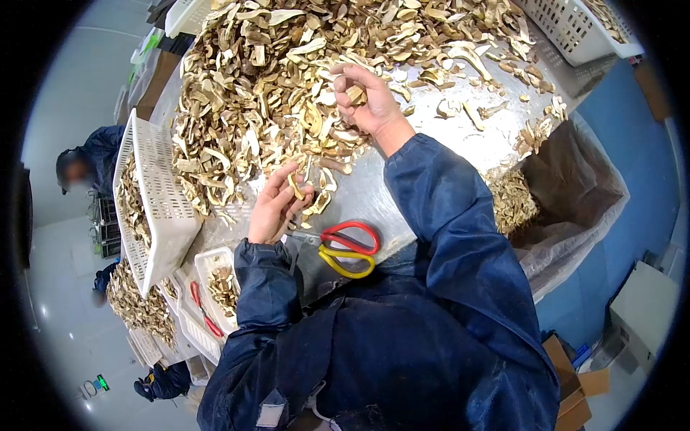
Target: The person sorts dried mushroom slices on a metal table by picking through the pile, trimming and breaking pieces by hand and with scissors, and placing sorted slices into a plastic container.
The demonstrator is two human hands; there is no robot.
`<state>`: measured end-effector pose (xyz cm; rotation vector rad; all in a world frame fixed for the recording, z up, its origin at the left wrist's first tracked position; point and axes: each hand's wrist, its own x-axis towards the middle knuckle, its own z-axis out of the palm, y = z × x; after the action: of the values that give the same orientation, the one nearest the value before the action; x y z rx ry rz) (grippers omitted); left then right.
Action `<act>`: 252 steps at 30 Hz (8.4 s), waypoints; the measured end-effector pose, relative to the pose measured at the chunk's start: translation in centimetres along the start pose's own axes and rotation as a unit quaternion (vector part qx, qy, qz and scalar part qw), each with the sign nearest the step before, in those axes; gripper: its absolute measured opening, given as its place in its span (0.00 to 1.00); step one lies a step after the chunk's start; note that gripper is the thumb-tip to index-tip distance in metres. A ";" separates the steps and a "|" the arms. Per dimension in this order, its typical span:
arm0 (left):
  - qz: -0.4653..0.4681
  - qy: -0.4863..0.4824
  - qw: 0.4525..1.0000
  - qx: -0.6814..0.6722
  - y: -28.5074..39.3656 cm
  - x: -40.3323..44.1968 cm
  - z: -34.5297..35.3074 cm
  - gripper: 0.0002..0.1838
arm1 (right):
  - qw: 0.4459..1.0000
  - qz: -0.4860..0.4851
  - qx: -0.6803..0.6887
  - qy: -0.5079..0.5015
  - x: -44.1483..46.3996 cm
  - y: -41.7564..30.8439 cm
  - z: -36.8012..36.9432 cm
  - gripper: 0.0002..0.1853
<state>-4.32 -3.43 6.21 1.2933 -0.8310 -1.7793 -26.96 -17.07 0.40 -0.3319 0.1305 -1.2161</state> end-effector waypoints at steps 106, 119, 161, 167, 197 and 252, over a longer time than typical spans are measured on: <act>0.117 -0.102 0.758 -0.633 -3.0 0.9 -10.3 0.22 | 0.559 0.064 -0.827 -0.016 -0.7 13.5 12.4 0.11; 0.124 -0.171 0.706 -0.676 -4.7 1.7 -11.5 0.18 | 0.359 0.003 -0.932 -0.055 -2.7 15.7 8.8 0.12; 0.144 0.017 0.954 -0.261 -3.5 0.2 -9.1 0.11 | 0.628 0.049 -0.774 -0.057 -2.8 15.9 11.0 0.07; 0.145 0.040 0.958 -0.243 -3.4 0.0 -9.3 0.08 | 0.585 0.100 -0.798 -0.104 -3.3 15.3 12.4 0.12; 0.222 0.104 0.969 0.004 -2.5 -0.2 -10.3 0.18 | 0.499 0.170 -0.844 -0.098 -1.7 11.1 11.4 0.17; 0.162 -0.133 0.679 -0.703 -3.6 0.8 -11.8 0.06 | 0.678 0.253 -0.690 0.007 0.1 11.7 10.0 0.07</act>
<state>6.16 -3.13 -0.39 -0.1596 0.3046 -1.5865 -13.66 -11.76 6.08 -1.4997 1.1168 -0.3264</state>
